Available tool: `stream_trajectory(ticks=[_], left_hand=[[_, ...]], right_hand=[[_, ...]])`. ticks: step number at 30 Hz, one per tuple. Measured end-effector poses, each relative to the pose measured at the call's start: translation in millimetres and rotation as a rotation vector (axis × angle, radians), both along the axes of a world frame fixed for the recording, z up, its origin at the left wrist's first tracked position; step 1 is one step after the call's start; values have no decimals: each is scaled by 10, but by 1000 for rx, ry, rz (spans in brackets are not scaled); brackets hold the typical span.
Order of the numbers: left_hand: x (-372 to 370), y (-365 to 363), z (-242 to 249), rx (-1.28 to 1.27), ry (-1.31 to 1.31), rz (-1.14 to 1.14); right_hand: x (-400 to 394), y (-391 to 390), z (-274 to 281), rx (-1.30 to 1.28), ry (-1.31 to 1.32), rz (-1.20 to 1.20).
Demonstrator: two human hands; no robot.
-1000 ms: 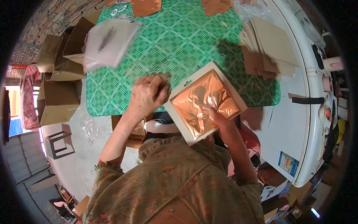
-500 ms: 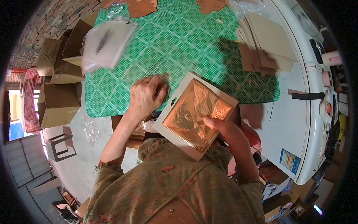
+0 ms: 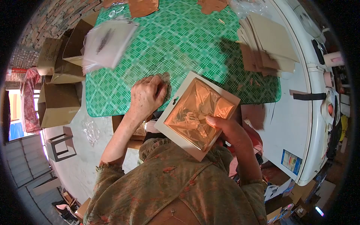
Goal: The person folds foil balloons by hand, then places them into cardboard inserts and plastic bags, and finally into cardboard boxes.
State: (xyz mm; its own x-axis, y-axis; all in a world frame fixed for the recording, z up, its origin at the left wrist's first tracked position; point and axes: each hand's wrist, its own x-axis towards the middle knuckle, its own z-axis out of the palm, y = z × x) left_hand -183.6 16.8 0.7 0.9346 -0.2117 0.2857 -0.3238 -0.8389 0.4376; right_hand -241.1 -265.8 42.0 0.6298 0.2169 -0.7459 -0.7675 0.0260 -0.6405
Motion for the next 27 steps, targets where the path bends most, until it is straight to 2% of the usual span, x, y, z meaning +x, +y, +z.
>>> stream_trajectory(ticks=[5,12,18,21,27], left_hand=[[-7,17,11,-14,-46,-45],[-94,105,94,-86,-8,-138],[-143,82,124,-24,86,-157],[-178,42,199,-47,152,-139],[-158,42,125,-32,97,-139]], right_hand=[[84,-50,-14,120,-2,-53],[116,57,-49,6,-76,36],[90,69,-189,117,-94,22],[89,93,-193,39,-87,30],[108,125,-157,37,-21,80]])
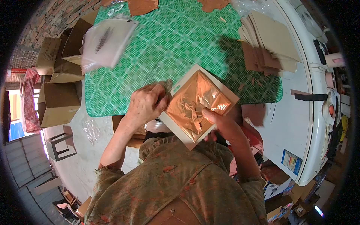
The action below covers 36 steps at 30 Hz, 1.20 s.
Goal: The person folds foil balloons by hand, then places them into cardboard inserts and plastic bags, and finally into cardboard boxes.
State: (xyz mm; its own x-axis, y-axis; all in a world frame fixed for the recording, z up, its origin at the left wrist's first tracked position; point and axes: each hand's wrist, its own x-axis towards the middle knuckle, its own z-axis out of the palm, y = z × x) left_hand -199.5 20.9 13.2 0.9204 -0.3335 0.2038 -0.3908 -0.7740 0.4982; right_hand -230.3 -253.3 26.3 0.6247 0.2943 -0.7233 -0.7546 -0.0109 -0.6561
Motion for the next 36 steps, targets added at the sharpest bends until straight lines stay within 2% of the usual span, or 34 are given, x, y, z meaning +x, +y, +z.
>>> stream_trajectory(ticks=[6,9,12,16,19,28,31,36], left_hand=[[123,-93,-16,2,-57,52],[197,-114,-75,-7,-67,78],[223,-158,-23,-22,-56,112],[240,-171,-45,-32,-104,81],[246,-151,-124,-23,-135,53],[87,-139,4,-1,-125,29],[79,-135,30,28,-106,4],[159,-114,-17,-20,-142,-11]], right_hand=[[117,-5,-51,28,27,64],[96,-14,83,-48,43,-23],[83,-131,35,39,22,-60],[130,-165,18,-36,-54,23],[193,-181,-105,-16,30,74],[149,-32,10,-80,-45,26],[157,-25,-53,-16,-16,115],[160,113,-52,38,-75,127]])
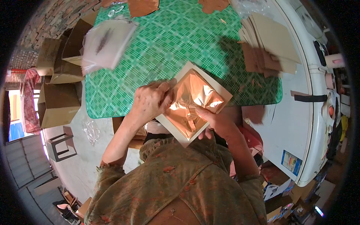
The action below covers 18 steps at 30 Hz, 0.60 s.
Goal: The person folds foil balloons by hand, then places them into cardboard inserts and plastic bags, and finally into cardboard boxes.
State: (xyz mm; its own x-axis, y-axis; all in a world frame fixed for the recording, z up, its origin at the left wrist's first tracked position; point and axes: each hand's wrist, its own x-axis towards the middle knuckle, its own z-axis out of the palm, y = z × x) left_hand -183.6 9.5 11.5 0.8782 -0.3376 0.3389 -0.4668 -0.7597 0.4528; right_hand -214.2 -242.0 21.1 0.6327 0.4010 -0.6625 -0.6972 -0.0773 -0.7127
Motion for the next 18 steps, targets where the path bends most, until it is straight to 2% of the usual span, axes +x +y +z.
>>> stream_trajectory(ticks=[3,6,9,13,16,18], left_hand=[[-28,39,67,52,28,7],[-59,14,-3,1,-102,-81],[-49,36,120,60,52,-4],[-101,25,64,167,21,-129],[-92,25,42,74,-173,-170],[-52,58,117,67,-61,-125]], right_hand=[[-32,51,16,-11,-36,20],[-44,79,-75,27,-59,16],[-60,110,-128,79,-65,-15],[-84,154,-122,127,-83,-17],[-109,218,-156,166,-123,-22],[-141,247,-207,182,-110,-32]])
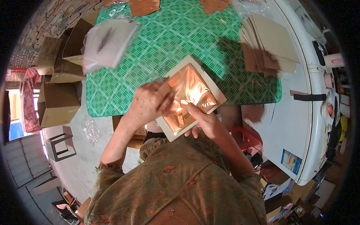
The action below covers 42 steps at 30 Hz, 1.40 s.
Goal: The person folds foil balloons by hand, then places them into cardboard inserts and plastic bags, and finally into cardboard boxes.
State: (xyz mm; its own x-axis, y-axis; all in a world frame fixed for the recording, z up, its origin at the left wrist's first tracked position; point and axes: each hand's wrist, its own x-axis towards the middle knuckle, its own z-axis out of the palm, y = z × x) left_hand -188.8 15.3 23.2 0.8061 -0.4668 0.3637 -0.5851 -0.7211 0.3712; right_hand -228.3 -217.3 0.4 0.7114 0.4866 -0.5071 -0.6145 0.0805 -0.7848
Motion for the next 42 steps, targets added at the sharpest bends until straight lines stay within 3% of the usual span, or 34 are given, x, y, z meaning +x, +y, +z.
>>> stream_trajectory(ticks=[5,8,9,12,16,17,21,28,30,32,33,34,36,38,40,42], left_hand=[[-98,-76,-39,-67,-69,-110],[-40,74,-71,-29,41,-34],[7,89,12,-46,-70,28],[24,206,224,-37,-13,186],[-70,310,2,-718,100,533],[-125,352,-14,-885,254,577],[-269,190,17,-1611,845,392],[-432,18,-67,-1701,896,432],[-438,66,-46,-1710,935,501],[-456,160,-18,-1734,923,569],[-453,217,-18,-1693,880,631],[-445,259,-4,-1652,829,695],[-451,300,103,-1721,845,702],[-461,375,-2,-1752,882,691],[-462,391,-45,-1807,928,635],[-434,321,-5,-1795,925,631]], right_hand=[[-38,128,-27,-8,18,-42],[-31,141,-86,34,2,-30],[-18,136,-90,50,0,-21],[-2,198,-10,123,33,-86],[61,259,45,173,-36,-178],[60,284,46,187,-45,-209],[26,408,15,228,-38,-222],[-31,455,-23,236,-23,-146],[12,291,-35,218,-30,154],[69,120,96,91,-225,444],[190,-9,238,-136,-320,552],[286,-196,305,-275,-551,532],[649,-543,548,-534,-963,278],[1120,-880,736,-543,-880,-33],[1619,-1013,1120,-808,-1155,-237],[2309,-1278,1186,-1124,-1244,-198]])
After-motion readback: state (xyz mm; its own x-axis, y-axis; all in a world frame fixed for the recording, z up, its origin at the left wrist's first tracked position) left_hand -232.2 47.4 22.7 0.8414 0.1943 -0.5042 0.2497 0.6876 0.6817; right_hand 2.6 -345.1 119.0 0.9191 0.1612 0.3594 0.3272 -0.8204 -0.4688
